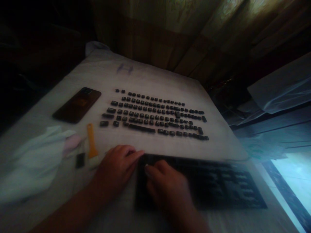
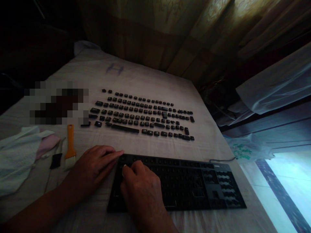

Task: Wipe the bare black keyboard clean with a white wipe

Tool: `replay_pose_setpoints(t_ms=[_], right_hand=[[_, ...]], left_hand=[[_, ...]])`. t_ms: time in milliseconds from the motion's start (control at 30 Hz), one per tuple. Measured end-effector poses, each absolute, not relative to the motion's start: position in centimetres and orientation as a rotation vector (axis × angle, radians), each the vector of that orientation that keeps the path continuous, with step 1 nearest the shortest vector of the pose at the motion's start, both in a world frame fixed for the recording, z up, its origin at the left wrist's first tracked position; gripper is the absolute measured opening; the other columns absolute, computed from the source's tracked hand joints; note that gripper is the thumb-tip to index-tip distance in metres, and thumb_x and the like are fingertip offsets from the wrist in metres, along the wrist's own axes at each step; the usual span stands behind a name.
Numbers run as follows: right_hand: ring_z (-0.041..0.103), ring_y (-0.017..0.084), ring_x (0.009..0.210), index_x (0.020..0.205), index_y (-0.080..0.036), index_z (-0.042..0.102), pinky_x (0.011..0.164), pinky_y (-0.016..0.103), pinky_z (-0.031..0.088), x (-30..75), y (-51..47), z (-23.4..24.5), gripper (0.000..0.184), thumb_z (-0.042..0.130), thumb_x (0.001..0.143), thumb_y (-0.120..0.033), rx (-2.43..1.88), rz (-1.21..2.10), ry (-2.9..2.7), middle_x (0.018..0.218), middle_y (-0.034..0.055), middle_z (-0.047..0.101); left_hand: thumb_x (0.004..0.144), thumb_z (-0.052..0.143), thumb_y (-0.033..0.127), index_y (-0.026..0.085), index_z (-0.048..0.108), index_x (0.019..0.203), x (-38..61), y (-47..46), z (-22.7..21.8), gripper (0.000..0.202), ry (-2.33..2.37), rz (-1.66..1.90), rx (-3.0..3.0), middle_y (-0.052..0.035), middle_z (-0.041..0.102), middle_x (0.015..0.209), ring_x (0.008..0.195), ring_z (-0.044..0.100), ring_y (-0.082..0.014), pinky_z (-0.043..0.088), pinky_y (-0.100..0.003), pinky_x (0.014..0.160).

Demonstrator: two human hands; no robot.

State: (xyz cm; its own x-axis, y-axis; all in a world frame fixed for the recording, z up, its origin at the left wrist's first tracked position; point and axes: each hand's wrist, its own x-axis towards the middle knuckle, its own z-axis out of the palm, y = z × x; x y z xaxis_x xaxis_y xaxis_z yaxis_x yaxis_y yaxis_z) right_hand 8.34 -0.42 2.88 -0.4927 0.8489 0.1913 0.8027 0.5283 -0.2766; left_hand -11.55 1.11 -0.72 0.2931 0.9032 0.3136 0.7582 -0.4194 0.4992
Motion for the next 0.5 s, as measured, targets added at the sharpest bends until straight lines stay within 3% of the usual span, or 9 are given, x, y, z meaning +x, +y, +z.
replay_pose_setpoints(t_ms=[333,500], right_hand=[[0.066,0.014,0.065,0.096,-0.023,0.073,0.057,0.022,0.047,8.51,-0.60,3.74,0.031,0.058,0.075,-0.005,-1.381,0.471,-2.402,0.083,0.0014,0.068],[0.064,0.014,0.065,0.092,-0.024,0.072,0.056,0.022,0.045,7.77,-0.65,3.66,0.027,0.061,0.075,-0.006,-1.392,0.402,-2.463,0.083,0.0014,0.068]], left_hand=[[0.098,0.045,0.027,0.029,0.068,0.121,-11.73,1.25,-0.46,0.032,1.498,0.793,2.312,-0.0056,0.070,0.103,0.093,0.065,-0.0226,0.056,-0.042,0.081],[0.097,0.045,0.025,0.028,0.068,0.120,-11.71,1.20,-0.31,0.033,1.488,0.793,2.323,-0.0062,0.071,0.103,0.092,0.065,-0.0231,0.056,-0.043,0.080]])
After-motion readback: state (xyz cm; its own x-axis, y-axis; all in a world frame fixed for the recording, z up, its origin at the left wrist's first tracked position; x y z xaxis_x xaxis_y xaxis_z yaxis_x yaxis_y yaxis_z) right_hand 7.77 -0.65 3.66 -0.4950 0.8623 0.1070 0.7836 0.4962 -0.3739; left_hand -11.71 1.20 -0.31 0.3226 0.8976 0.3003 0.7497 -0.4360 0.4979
